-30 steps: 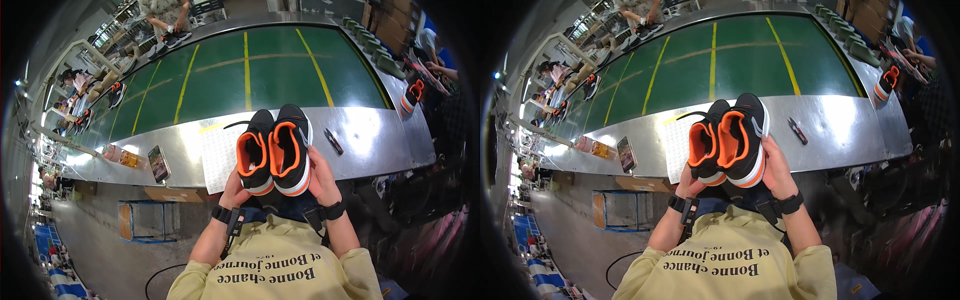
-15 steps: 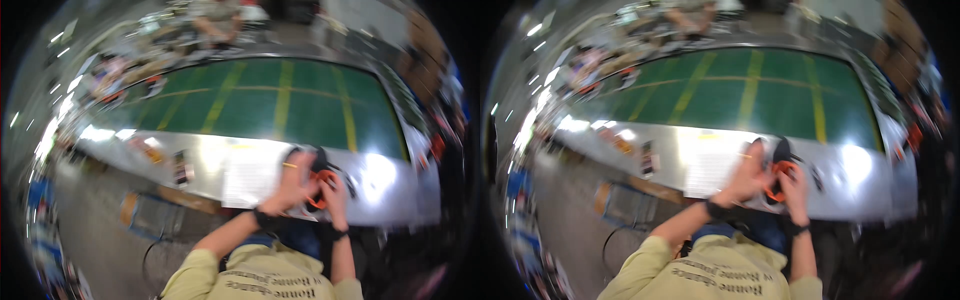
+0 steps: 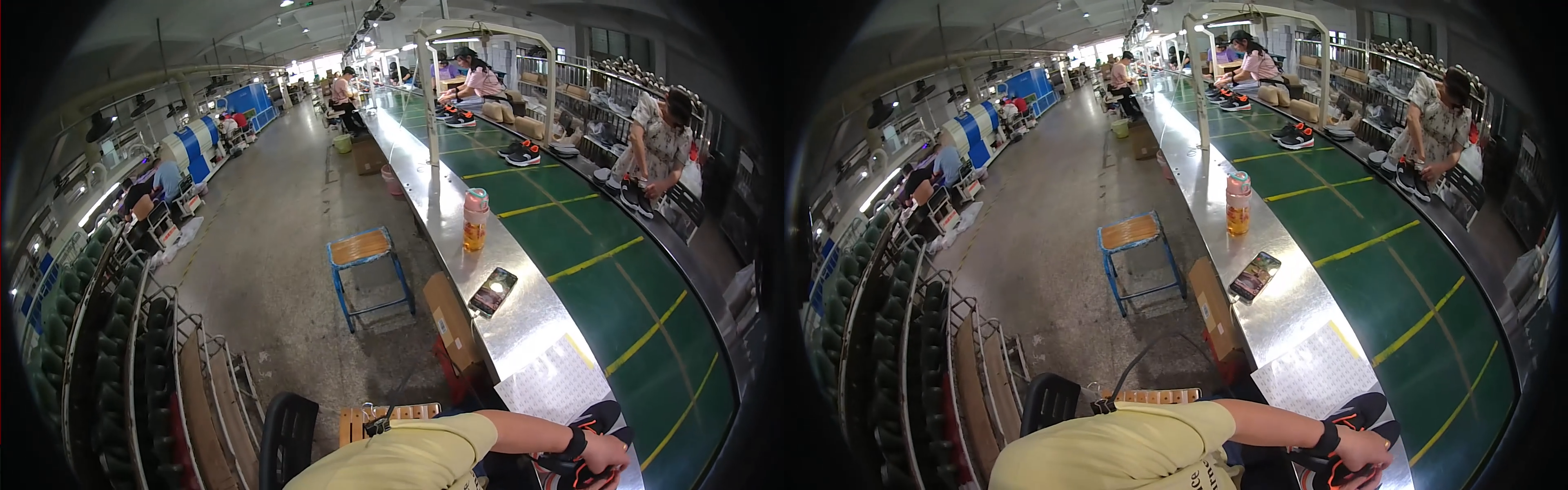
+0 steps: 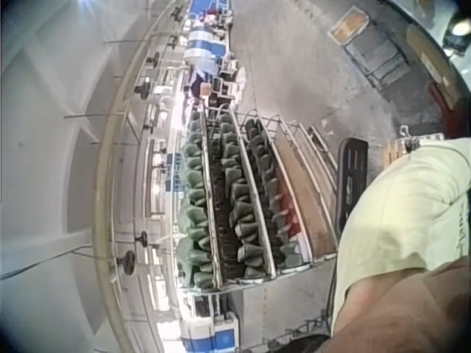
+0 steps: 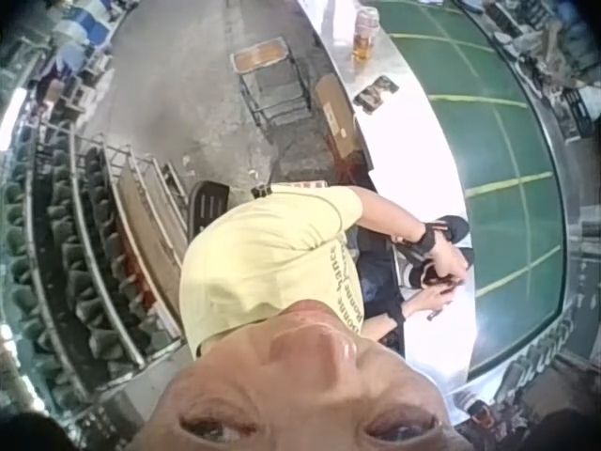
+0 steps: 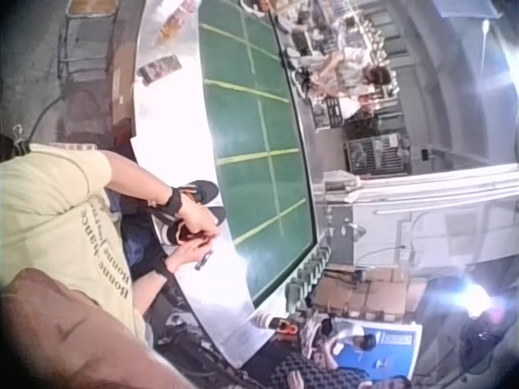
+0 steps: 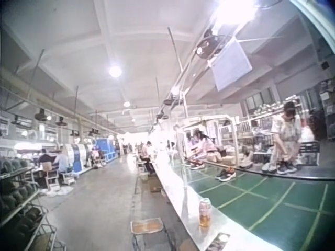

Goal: Checking shoes for quality and marking a production list in a shoe factory.

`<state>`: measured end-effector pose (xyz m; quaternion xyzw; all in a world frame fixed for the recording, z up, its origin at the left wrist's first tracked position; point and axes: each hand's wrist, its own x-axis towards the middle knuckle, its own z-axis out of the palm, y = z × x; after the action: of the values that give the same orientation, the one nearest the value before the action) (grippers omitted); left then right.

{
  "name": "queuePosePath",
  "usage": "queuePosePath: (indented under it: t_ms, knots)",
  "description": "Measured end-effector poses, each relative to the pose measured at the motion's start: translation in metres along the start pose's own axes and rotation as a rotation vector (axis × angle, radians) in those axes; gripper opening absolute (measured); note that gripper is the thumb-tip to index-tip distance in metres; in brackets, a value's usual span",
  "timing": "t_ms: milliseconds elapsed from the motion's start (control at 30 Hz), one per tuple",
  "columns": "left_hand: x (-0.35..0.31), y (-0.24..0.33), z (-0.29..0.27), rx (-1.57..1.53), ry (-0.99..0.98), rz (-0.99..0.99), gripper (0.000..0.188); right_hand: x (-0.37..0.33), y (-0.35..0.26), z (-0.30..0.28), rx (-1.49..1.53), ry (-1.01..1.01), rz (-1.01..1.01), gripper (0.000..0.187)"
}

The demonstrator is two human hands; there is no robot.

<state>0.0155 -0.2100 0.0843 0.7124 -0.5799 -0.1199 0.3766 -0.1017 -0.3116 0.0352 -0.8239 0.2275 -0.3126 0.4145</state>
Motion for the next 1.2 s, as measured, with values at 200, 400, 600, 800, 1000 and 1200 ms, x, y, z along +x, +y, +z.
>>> queuePosePath:
  t_ms: [200,400,600,800,1000,1200]
  knots:
    - [-0.001,0.001,0.006,-0.085,0.096,-0.056,0.059,0.008,0.022,-0.002,0.084,-0.059,-0.078,0.036]
    - [-0.054,0.019,-0.056,-0.195,0.579,-0.137,0.057,0.008,-0.034,-0.008,0.296,-0.401,0.215,0.038]
    - [-0.102,-0.018,-0.039,-0.354,0.773,-0.603,0.062,0.014,-0.050,-0.031,0.210,-0.189,0.006,0.052]
    - [-0.104,-0.013,-0.028,-0.249,0.414,-0.384,0.048,0.002,-0.097,-0.011,-0.006,-0.203,-0.414,0.041]
    - [-0.105,-0.015,-0.019,-0.030,0.475,-0.295,0.044,-0.011,-0.094,0.008,-0.169,-0.178,-0.522,0.038]
    - [-0.124,-0.026,-0.014,-0.244,0.555,-0.552,0.051,-0.027,-0.120,-0.030,-0.240,-0.334,-0.328,0.045]
